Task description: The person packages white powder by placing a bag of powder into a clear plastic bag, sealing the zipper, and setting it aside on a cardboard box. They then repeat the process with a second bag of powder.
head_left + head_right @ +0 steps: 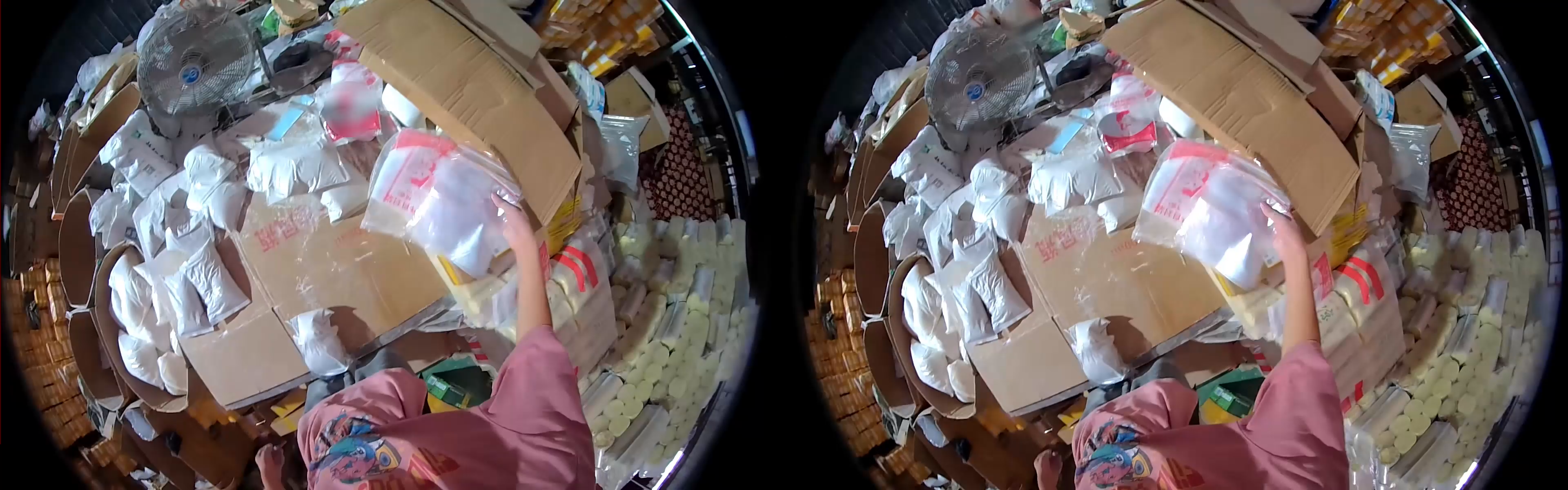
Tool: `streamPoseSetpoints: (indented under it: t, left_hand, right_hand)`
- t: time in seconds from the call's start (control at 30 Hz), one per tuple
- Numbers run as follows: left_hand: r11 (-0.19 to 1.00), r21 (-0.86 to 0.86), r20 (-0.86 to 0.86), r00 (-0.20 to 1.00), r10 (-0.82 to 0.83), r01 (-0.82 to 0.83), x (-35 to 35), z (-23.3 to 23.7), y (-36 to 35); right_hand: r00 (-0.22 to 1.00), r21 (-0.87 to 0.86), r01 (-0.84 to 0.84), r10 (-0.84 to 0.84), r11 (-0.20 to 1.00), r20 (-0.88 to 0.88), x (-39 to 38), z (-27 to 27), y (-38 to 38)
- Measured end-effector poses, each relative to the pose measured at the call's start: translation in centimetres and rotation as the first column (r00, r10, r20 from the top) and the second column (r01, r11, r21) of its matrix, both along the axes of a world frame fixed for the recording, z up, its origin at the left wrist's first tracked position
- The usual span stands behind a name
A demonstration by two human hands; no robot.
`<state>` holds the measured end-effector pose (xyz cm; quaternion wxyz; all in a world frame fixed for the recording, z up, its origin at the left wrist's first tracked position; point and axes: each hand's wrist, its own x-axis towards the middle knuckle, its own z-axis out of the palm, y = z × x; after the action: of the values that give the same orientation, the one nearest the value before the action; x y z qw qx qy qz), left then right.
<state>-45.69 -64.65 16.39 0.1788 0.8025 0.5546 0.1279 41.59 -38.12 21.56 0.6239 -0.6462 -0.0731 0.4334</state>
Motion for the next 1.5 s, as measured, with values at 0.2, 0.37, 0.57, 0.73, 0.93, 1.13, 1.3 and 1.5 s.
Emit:
streamPoseSetpoints:
  t: [0.2, 0.37, 0.57, 0.73, 0.93, 1.13, 1.3, 1.5]
  left_hand:
    - [0.142, -0.96, 0.083, 0.244, 0.966, -0.239, 6.4, 3.4, 3.3]
    - [0.112, -0.961, 0.08, 0.131, 0.988, -0.255, 8.6, 2.8, 5.4]
    - [0.261, -0.853, -0.02, 0.528, 0.849, -0.451, 12.2, -1.8, 11.9]
    - [0.667, -0.643, -0.048, 0.889, 0.456, -0.377, 16.8, -9.6, 17.8]
    - [0.774, -0.63, 0.264, 0.921, 0.288, -0.061, 20.7, -12.6, 26.1]
    - [0.671, -0.697, 0.351, 0.936, 0.012, 0.253, 17.7, -17.0, 28.8]
    - [0.613, -0.68, 0.487, 0.873, -0.033, 0.403, 17.9, -18.6, 29.7]
    - [0.676, -0.67, 0.442, 0.896, 0.032, 0.307, 19.2, -20.5, 29.5]
  right_hand:
    - [0.956, 0.008, 0.055, -0.05, 0.998, -0.291, 3.6, -10.8, 0.5]
    - [0.657, -0.206, -0.204, 0.29, 0.957, 0.696, 3.8, -13.2, -2.3]
    - [0.063, -0.227, 0.237, 0.218, 0.945, 0.974, -16.8, -0.9, -2.1]
    - [0.218, -0.286, -0.84, 0.77, 0.461, 0.599, -32.2, -8.1, -4.3]
    - [0.144, -0.41, -0.896, 0.984, 0.174, 0.103, -38.1, -16.5, -3.6]
    - [-0.111, -0.529, -0.845, 0.993, -0.073, 0.039, -39.9, -20.0, -2.4]
    - [-0.101, -0.533, -0.843, 0.994, -0.072, 0.027, -40.4, -21.2, -0.3]
    - [0.345, -0.311, -0.872, 0.925, 0.378, 0.158, -39.8, -25.7, -0.6]
